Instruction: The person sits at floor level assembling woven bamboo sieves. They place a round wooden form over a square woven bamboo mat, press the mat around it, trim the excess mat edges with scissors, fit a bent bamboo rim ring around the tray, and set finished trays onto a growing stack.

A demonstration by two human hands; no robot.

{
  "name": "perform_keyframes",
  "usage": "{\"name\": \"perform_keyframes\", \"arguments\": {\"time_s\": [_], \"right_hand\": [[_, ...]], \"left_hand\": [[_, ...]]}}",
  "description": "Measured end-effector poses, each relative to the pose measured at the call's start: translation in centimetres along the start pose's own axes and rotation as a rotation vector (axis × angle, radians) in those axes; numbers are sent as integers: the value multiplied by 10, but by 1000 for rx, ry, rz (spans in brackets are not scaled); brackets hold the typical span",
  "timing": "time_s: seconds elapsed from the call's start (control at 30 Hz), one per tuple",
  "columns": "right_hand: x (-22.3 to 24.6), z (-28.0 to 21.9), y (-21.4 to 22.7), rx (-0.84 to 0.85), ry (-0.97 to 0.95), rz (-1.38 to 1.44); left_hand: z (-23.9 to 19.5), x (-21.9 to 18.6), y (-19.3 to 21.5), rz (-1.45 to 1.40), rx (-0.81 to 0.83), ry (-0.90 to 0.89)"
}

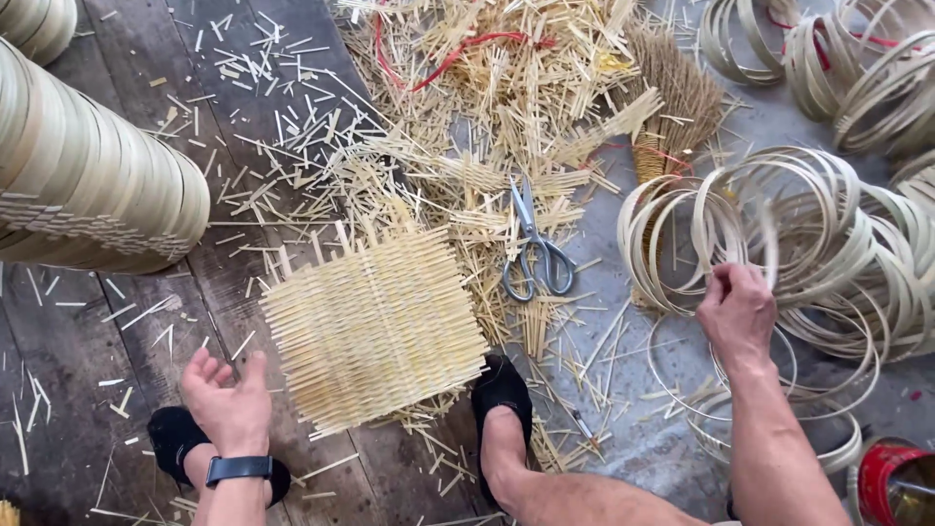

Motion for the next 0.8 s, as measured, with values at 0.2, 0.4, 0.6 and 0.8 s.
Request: {"name": "perform_keyframes", "arguments": {"time_s": [0.2, 0.4, 0.6, 0.8], "right_hand": [[156, 26, 92, 6, 400, 149], [349, 16, 129, 425, 831, 492], [421, 12, 147, 115, 1191, 425], [483, -51, 105, 291, 1524, 340]], "left_hand": [[-123, -179, -14, 161, -78, -795], [-246, -279, -33, -168, 453, -1111], [-200, -215, -53, -586, 916, 75], [-203, -202, -61, -419, 1334, 401]]}}
Point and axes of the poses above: each hand's wrist, its own z-axis towards the middle knuckle, its own y-axis out of the back of the hand, x = y × z, the point moved 7 cm from there along z, towards the middle knuckle, and after that the axes turned 13 degrees about y, right-handed, at the moved point
